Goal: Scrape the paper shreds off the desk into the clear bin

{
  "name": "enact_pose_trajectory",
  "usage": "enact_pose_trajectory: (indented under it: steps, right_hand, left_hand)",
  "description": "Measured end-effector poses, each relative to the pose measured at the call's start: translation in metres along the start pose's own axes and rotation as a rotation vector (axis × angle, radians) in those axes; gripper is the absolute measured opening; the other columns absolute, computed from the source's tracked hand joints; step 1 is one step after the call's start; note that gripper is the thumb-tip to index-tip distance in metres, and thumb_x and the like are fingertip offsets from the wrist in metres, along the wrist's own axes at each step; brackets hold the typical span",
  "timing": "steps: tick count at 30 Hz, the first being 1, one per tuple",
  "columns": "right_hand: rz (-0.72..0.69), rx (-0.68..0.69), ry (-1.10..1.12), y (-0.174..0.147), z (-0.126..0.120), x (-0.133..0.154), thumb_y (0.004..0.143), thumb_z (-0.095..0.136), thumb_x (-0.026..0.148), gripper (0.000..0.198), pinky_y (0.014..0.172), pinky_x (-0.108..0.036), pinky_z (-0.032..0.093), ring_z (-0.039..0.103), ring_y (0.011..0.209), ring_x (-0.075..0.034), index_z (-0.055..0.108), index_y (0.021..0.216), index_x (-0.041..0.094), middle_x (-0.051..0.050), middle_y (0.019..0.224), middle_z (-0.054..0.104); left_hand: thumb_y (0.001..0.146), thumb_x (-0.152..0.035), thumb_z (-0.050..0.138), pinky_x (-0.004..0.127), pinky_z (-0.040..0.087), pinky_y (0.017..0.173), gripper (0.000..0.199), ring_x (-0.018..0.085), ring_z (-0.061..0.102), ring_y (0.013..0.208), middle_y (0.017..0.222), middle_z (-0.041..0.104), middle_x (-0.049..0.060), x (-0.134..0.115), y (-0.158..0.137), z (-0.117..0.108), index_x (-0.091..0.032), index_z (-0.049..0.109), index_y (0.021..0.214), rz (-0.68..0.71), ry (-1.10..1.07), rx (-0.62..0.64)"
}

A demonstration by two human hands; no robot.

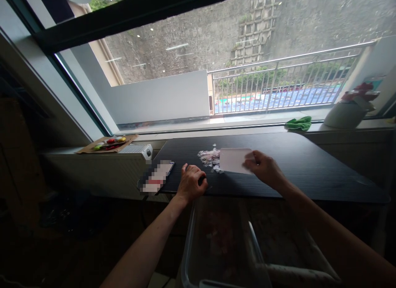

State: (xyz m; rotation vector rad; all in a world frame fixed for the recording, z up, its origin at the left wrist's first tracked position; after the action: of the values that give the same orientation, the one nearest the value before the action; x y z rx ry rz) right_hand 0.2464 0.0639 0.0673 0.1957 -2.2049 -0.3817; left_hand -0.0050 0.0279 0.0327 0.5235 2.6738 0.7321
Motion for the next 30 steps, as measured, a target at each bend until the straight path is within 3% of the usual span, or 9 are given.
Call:
enact_pose_trajectory:
  steps: [5, 13, 20, 26, 30]
  right_hand:
    - [0.006, -0.027, -0.018, -0.003, -0.01, 0.002, 0.074, 0.059, 0.035, 0.018, 0.057, -0.03, 0.045, 0.061, 0.065, -0.019, 0.062, 0.085, 0.021, -0.004, 0.076, 0.069]
    - [-0.018, 0.064, 0.118, -0.002, 0.004, 0.003, 0.076, 0.059, 0.035, 0.019, 0.057, -0.03, 0.047, 0.064, 0.066, -0.019, 0.062, 0.087, 0.021, -0.005, 0.079, 0.071]
    - [-0.027, -0.057, -0.069, -0.004, -0.021, -0.001, 0.073, 0.061, 0.034, 0.016, 0.056, -0.03, 0.045, 0.061, 0.061, -0.018, 0.063, 0.082, 0.021, -0.003, 0.068, 0.068]
    - [-0.063, 0.069, 0.029, -0.001, -0.002, 0.008, 0.077, 0.059, 0.035, 0.019, 0.058, -0.03, 0.046, 0.063, 0.065, -0.019, 0.063, 0.089, 0.022, -0.003, 0.074, 0.071]
    - [-0.055, -0.013, -0.128, 0.003, -0.009, 0.01, 0.077, 0.059, 0.032, 0.015, 0.06, -0.031, 0.044, 0.062, 0.067, -0.02, 0.064, 0.087, 0.022, -0.004, 0.074, 0.071]
  left_hand:
    - [0.076, -0.024, 0.056, 0.054, 0.025, 0.109, 0.01, 0.023, 0.056, 0.098, 0.085, 0.063, 0.003, 0.0, 0.0, 0.001, -0.021, 0.065, 0.08, 0.008, 0.005, 0.0]
    - [0.076, -0.024, 0.055, 0.054, 0.026, 0.109, 0.01, 0.023, 0.056, 0.098, 0.085, 0.064, 0.003, 0.0, 0.0, 0.0, -0.021, 0.064, 0.081, 0.008, 0.011, -0.006]
    - [0.075, -0.023, 0.056, 0.054, 0.026, 0.109, 0.009, 0.023, 0.057, 0.097, 0.085, 0.064, 0.003, -0.002, 0.0, -0.002, -0.022, 0.064, 0.079, 0.003, -0.002, 0.0]
    - [0.077, -0.024, 0.054, 0.054, 0.026, 0.109, 0.011, 0.023, 0.057, 0.097, 0.084, 0.063, 0.003, -0.001, 0.0, -0.001, -0.022, 0.064, 0.081, 0.005, 0.007, -0.001]
    - [0.077, -0.024, 0.055, 0.054, 0.026, 0.109, 0.011, 0.023, 0.057, 0.098, 0.085, 0.064, 0.004, -0.001, 0.0, -0.001, -0.021, 0.064, 0.08, 0.006, 0.01, 0.0]
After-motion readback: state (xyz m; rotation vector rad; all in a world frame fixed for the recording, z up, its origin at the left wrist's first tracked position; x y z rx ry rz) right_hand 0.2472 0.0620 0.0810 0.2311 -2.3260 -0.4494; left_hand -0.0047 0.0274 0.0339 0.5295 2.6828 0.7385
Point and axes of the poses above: each hand's wrist, its own y-axis towards the middle knuckle, its own z-axis out of the palm, x = y × z, the point moved 5 cm from there along y, towards the middle knuckle
